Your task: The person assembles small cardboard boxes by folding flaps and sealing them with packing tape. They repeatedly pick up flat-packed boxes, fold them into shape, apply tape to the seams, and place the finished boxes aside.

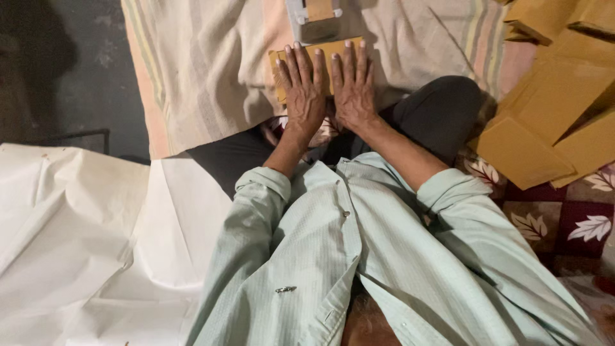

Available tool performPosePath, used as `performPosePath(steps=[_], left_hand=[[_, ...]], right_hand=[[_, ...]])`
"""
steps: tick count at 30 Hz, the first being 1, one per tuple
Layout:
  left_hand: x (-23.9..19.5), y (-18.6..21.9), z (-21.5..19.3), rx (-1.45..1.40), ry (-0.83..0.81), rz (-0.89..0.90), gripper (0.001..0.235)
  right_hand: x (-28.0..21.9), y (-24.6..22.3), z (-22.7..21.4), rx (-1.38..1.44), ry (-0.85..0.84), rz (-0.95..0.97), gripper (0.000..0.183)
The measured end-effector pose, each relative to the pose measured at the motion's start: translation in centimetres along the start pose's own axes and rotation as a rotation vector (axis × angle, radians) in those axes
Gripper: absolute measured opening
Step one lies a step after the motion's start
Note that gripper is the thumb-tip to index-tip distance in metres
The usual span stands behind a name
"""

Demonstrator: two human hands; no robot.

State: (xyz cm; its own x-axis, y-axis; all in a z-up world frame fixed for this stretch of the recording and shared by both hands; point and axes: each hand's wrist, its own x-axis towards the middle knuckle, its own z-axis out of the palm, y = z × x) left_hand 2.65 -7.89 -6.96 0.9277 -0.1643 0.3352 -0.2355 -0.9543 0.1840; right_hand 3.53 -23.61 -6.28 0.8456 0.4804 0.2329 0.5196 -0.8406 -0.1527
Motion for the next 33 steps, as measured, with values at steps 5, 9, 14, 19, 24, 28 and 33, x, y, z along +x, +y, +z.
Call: performPosePath(steps=[5, 9, 14, 19, 24, 28, 33], left_hand=[[0.5, -0.8, 0.0, 0.09, 0.015, 0.042, 0.077], [-0.4, -3.9, -1.7, 0.292, -0.105, 0.092, 0.082], [1.4, -6.9, -4.3, -0.084, -0.083, 0.113, 0.058], [3.8, -8.3, -8.1, -0.405, -0.292, -0.073, 0.04], [5.0, -8.2, -6.5, -0.772, 0.043, -0.073, 0.074], [3.2, -6.5, -1.3, -0.678, -0.015, -0.38, 0.073], [1.7, -5.2, 1.2, -0.299, 0.063, -0.323, 0.097]], right_hand=[[0.6, 1.3, 0.3, 0.001, -0.014, -0.045, 0.074], [0.7, 4.3, 0.2, -0.248, -0.025, -0.181, 0.077], [2.4, 6.6, -3.3, 0.093, -0.111, -0.246, 0.077], [4.8, 7.7, -6.9, 0.434, 0.058, -0.172, 0.055], [5.3, 7.9, -4.9, 0.86, 0.138, 0.0, 0.043], [4.7, 7.0, -0.3, 0.873, 0.277, 0.131, 0.034], [5.1, 6.7, 3.4, 0.447, 0.312, 0.215, 0.033]])
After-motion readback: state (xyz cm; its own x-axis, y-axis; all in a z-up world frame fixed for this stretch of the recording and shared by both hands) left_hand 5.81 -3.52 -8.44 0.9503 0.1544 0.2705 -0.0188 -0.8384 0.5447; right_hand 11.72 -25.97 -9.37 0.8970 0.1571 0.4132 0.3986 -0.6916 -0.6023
